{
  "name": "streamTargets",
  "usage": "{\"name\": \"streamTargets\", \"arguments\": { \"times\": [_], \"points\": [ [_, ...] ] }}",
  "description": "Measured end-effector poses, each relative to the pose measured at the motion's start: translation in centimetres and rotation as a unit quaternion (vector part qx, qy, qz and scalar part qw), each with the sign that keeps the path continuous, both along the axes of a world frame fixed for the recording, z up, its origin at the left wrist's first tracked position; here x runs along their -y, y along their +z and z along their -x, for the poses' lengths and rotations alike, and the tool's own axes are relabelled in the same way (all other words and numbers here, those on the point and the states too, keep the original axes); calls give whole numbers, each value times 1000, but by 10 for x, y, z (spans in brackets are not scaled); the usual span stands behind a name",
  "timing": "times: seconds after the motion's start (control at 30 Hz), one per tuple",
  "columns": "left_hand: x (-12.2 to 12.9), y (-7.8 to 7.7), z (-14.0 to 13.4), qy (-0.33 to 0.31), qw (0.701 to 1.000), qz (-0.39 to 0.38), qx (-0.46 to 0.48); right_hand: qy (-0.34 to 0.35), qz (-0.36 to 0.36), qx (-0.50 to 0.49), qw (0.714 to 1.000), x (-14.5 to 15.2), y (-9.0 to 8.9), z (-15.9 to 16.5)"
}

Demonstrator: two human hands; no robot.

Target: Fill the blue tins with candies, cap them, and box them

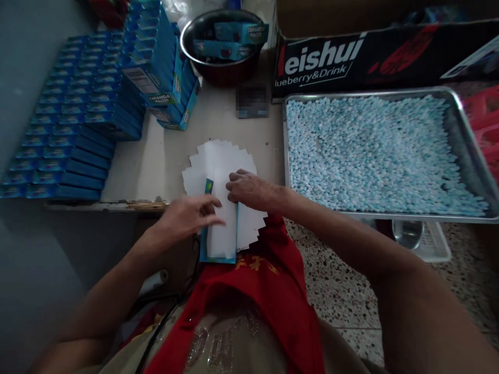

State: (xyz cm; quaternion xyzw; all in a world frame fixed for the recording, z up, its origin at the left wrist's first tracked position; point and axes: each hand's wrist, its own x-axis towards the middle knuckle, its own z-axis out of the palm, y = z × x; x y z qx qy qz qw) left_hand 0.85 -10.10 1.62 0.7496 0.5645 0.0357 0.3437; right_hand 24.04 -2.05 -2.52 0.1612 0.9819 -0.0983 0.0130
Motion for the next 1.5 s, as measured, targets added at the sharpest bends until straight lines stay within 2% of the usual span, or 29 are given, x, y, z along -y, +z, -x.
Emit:
{"name": "streamTargets", "arguments": {
  "times": [0.03,0.1,0.17,0.2,0.27,0.33,0.37,0.43,0.57,0.63,0.7,0.8,0.87,0.93,1.0,1.03,1.1,1.17,1.3,1.5],
  "points": [
    [-6,-6,2,81,995,-63,2,-8,-19,-30,999,5,-1,-4],
    [-17,-26,4,250,955,-161,-7,-33,-33,-100,994,18,-5,-12],
    [-24,-49,1,358,918,-172,13,-67,-15,-178,982,32,-11,-19],
    [-27,-60,-1,379,910,-168,26,-101,-2,-215,971,38,-15,-20],
    [-30,-74,-6,361,917,-167,43,-195,18,-263,945,45,-22,-18],
    [-34,-78,-10,305,936,-169,39,-269,24,-261,927,47,-30,-9],
    [-36,-77,-12,283,944,-168,32,-285,24,-248,926,47,-33,-4],
    [-36,-74,-14,269,947,-171,25,-273,21,-217,937,45,-38,4],
    [-23,-73,-11,287,930,-226,35,-225,-18,-205,952,43,-40,4],
    [-24,-73,-9,274,940,-202,36,-186,-36,-205,960,41,-40,-1],
    [-36,-70,-8,233,958,-160,49,-125,-26,-188,974,36,-41,-4],
    [-58,-52,-6,148,979,-130,58,-71,4,-152,986,26,-47,2],
    [-53,-31,-6,116,985,-131,3,-95,-7,-143,985,23,-52,11],
    [-24,-10,-8,104,975,-177,-83,-144,-39,-142,979,24,-56,20],
    [20,1,-15,93,965,-206,-136,-190,-61,-141,970,26,-59,27],
    [42,1,-20,92,965,-195,-152,-206,-65,-141,966,28,-60,30],
    [77,-8,-33,97,963,-162,-191,-219,-63,-138,964,29,-61,33],
    [91,-24,-48,127,952,-137,-242,-220,-56,-133,965,29,-60,34],
    [81,-49,-64,162,934,-122,-293,-192,-37,-124,973,26,-55,32],
    [73,-49,-56,155,928,-138,-310,-96,0,-130,987,24,-46,17]
  ]
}}
